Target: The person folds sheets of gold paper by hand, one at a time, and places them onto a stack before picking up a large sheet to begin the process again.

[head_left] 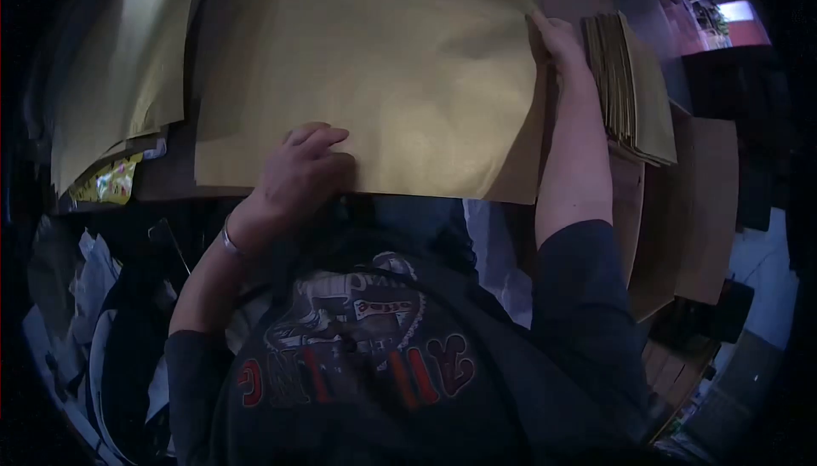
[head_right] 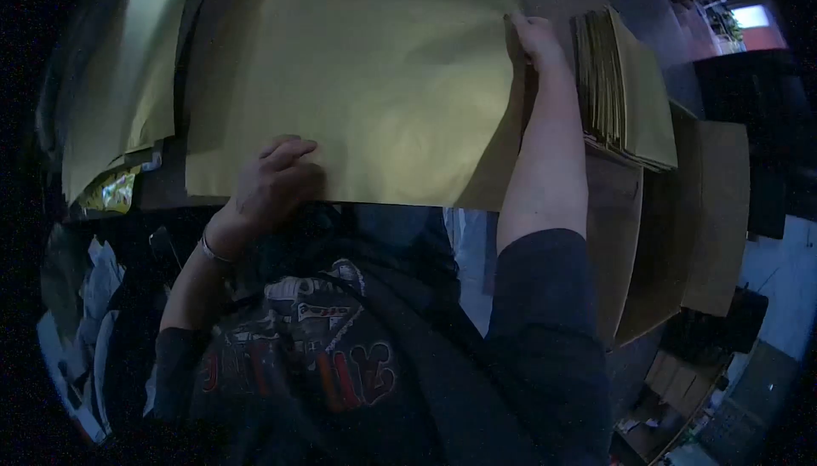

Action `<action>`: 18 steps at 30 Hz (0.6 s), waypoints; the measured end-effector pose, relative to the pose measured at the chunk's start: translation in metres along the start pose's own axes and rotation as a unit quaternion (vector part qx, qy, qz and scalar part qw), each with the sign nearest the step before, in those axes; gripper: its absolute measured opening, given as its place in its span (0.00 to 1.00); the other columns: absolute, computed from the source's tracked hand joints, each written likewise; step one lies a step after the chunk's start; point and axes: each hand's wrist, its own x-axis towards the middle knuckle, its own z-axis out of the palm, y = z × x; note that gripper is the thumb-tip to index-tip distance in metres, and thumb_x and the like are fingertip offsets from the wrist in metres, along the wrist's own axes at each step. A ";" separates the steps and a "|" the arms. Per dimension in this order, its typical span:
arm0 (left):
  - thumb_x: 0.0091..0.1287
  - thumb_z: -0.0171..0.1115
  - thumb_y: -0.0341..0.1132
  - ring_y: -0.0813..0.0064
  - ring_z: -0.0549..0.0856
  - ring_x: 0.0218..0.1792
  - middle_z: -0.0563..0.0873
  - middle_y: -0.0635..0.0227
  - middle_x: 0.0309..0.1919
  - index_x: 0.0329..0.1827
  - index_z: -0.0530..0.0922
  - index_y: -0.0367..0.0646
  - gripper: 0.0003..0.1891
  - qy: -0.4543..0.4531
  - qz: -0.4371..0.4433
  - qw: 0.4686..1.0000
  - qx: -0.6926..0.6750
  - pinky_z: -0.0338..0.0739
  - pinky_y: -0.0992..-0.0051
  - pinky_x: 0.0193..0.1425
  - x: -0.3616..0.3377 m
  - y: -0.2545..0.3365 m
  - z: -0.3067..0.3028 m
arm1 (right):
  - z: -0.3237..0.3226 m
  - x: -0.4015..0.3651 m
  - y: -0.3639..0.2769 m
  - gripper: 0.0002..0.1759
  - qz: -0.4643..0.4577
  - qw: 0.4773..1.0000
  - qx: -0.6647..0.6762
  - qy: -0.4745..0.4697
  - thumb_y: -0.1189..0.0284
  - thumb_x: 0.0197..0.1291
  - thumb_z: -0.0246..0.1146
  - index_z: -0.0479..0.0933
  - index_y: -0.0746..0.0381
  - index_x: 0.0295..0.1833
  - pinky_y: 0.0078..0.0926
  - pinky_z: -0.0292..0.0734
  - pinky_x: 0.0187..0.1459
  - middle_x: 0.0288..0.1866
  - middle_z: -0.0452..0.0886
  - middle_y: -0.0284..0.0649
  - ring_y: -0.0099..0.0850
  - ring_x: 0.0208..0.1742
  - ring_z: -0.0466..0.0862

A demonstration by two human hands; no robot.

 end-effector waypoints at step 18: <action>0.46 0.76 0.49 0.57 0.76 0.61 0.75 0.57 0.62 0.66 0.71 0.43 0.42 0.071 0.013 0.994 -0.078 0.67 0.58 0.63 0.083 0.080 0.040 | -0.009 -0.203 0.014 0.44 -0.211 0.921 0.320 -0.068 0.39 0.73 0.36 0.46 0.61 0.80 0.23 0.78 0.37 0.40 0.85 0.45 0.30 0.34 0.85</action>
